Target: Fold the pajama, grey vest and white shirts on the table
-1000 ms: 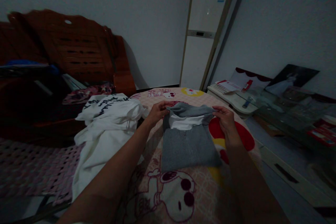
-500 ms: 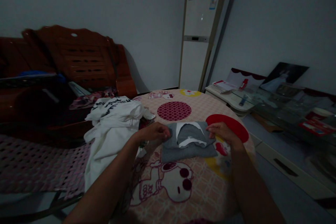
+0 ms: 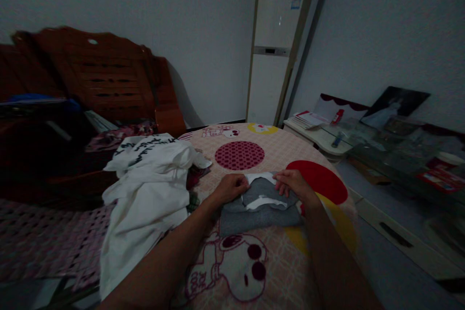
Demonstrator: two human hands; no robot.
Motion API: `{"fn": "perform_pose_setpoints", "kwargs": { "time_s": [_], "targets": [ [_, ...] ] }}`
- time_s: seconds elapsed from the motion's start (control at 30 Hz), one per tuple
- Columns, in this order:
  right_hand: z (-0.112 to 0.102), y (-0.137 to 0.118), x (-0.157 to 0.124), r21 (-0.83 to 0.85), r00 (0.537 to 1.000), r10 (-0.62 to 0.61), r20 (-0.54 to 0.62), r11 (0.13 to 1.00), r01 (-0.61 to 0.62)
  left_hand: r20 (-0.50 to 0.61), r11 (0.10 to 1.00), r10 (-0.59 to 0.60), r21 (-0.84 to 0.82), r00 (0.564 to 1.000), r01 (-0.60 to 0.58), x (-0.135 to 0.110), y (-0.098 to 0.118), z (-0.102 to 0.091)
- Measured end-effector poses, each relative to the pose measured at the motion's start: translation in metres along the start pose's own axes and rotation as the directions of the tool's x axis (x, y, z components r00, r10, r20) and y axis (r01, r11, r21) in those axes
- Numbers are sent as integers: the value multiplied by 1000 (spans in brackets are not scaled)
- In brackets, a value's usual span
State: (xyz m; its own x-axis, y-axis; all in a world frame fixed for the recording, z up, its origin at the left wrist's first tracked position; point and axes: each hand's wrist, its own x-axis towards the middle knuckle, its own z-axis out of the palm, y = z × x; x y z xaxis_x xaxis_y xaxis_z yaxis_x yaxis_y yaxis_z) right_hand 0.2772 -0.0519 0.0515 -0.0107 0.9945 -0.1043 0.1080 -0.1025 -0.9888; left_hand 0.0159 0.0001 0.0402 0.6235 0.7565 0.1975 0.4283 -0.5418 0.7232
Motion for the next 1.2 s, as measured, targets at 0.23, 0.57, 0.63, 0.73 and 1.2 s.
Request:
{"fn": "perform_pose_setpoints", "kwargs": {
  "time_s": [0.23,0.57,0.63,0.73,1.2],
  "targets": [
    [-21,17,20,-4,796,-265,-545,950,314,-178,995,99,-4,979,-101,5,14,3],
    [-21,33,24,-489,936,-308,-170,851,192,293,881,274,306,916,-362,-3,13,29],
    [-21,33,24,-518,908,-368,-199,827,221,299,869,266,338,916,-362,-4,11,29],
    [-19,32,23,-559,849,-490,-198,768,313,294,861,269,353,917,-366,-4,12,28],
    [-11,31,22,-586,896,-444,6,724,363,87,962,273,-5,958,-274,5,14,17]
  ]
}}
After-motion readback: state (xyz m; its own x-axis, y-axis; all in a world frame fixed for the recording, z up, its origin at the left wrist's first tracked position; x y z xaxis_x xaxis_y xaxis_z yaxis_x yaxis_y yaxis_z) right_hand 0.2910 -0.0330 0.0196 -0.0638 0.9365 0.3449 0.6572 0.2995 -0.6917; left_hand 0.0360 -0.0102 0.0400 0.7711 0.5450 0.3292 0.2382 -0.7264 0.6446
